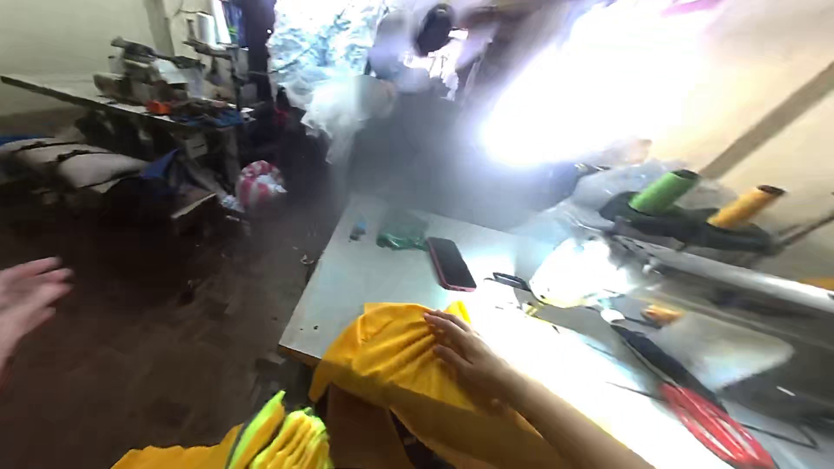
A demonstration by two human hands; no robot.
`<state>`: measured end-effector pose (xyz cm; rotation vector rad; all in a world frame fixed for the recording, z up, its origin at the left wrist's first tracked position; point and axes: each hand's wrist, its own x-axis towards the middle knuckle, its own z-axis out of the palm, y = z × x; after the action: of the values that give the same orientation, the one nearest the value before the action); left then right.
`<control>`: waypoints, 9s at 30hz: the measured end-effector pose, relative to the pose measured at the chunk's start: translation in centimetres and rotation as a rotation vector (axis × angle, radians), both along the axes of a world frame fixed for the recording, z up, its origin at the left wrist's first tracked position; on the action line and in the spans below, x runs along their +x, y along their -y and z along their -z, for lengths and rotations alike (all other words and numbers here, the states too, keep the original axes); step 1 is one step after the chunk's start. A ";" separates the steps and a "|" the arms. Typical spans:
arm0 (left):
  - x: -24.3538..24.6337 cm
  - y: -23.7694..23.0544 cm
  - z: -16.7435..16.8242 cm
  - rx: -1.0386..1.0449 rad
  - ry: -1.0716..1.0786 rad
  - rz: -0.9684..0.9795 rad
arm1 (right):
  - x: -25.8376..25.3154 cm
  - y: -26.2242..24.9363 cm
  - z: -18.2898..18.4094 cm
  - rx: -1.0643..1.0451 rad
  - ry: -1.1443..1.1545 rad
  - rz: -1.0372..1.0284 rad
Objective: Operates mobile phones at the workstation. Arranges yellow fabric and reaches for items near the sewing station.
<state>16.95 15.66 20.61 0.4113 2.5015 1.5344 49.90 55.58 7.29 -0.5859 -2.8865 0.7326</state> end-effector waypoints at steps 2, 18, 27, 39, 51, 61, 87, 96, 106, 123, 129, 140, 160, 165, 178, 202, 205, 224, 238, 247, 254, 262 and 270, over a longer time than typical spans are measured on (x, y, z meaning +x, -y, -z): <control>-2.7 -3.9 3.2 0.053 -0.257 0.460 | 0.3 -0.9 -0.5 -0.057 -0.075 0.049; 17.7 -39.3 14.8 0.273 0.012 0.558 | -4.5 -12.4 -1.1 -0.090 -0.142 0.765; 15.2 -46.1 14.4 0.275 0.018 0.437 | -8.5 -13.9 -3.2 -0.170 0.191 0.777; 14.9 -46.2 14.1 0.709 0.552 0.298 | -8.0 -14.0 1.9 -0.237 -0.713 0.669; 13.7 -45.2 13.2 0.981 0.828 0.308 | -8.3 -12.6 1.2 -0.337 -0.988 0.544; 14.1 -44.8 12.6 1.037 0.892 0.388 | -8.5 -12.1 0.4 -0.374 -1.009 0.575; 13.9 -44.1 12.1 1.016 0.830 0.392 | -8.6 -12.3 0.3 -0.506 -0.969 0.516; 13.4 -43.8 12.1 0.975 0.770 0.355 | -8.9 -12.2 0.3 -0.650 -0.954 0.464; 13.0 -43.0 11.9 0.861 0.653 0.467 | -7.6 -14.4 0.8 -0.050 -0.826 0.372; 14.3 -43.4 11.5 0.750 0.616 0.544 | -6.9 -14.9 0.4 0.284 -0.870 0.377; 14.0 -43.4 11.6 0.785 0.607 0.518 | -6.9 -14.5 0.5 0.273 -0.910 0.338; 14.1 -43.4 11.2 0.817 0.568 0.588 | -7.4 -14.7 0.4 0.374 -0.914 0.434; 13.6 -43.5 12.0 0.874 0.596 0.636 | -7.2 -12.2 -3.2 0.467 -0.688 0.404; 13.6 -43.7 11.8 0.902 0.631 0.637 | -8.0 -12.9 -4.1 0.504 -0.490 0.395; 13.4 -43.6 12.4 0.884 0.605 0.638 | -5.1 -12.3 -3.5 0.498 -0.621 0.231; 13.2 -43.7 12.2 0.896 0.630 0.611 | -5.2 -13.4 -4.5 0.004 -0.709 0.447; 13.3 -43.7 12.1 0.901 0.654 0.599 | -5.6 -13.0 -4.7 -0.402 -0.665 0.481; 13.5 -43.4 12.0 0.906 0.670 0.591 | -6.9 -12.2 -2.7 -0.581 -0.695 0.451; 13.2 -43.9 12.4 0.975 0.650 0.496 | -6.3 -13.3 1.2 -1.156 -0.769 0.329; 13.5 -45.4 12.4 0.791 0.521 0.471 | -7.8 -13.0 2.6 -1.112 -1.062 0.438; 6.2 -44.0 7.5 -0.312 -0.240 0.352 | -7.2 -14.4 3.0 -1.450 -1.099 0.556; 0.3 -45.7 7.8 -0.936 -0.250 0.339 | -8.1 -14.0 1.9 -1.469 -1.106 0.601; -0.7 -46.2 6.5 -0.971 -0.283 0.396 | -7.7 -13.7 0.7 -1.554 -1.052 0.684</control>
<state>16.28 61.89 14.14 0.8891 2.7526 0.0521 42.23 69.31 6.64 -0.7769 -0.7044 2.0859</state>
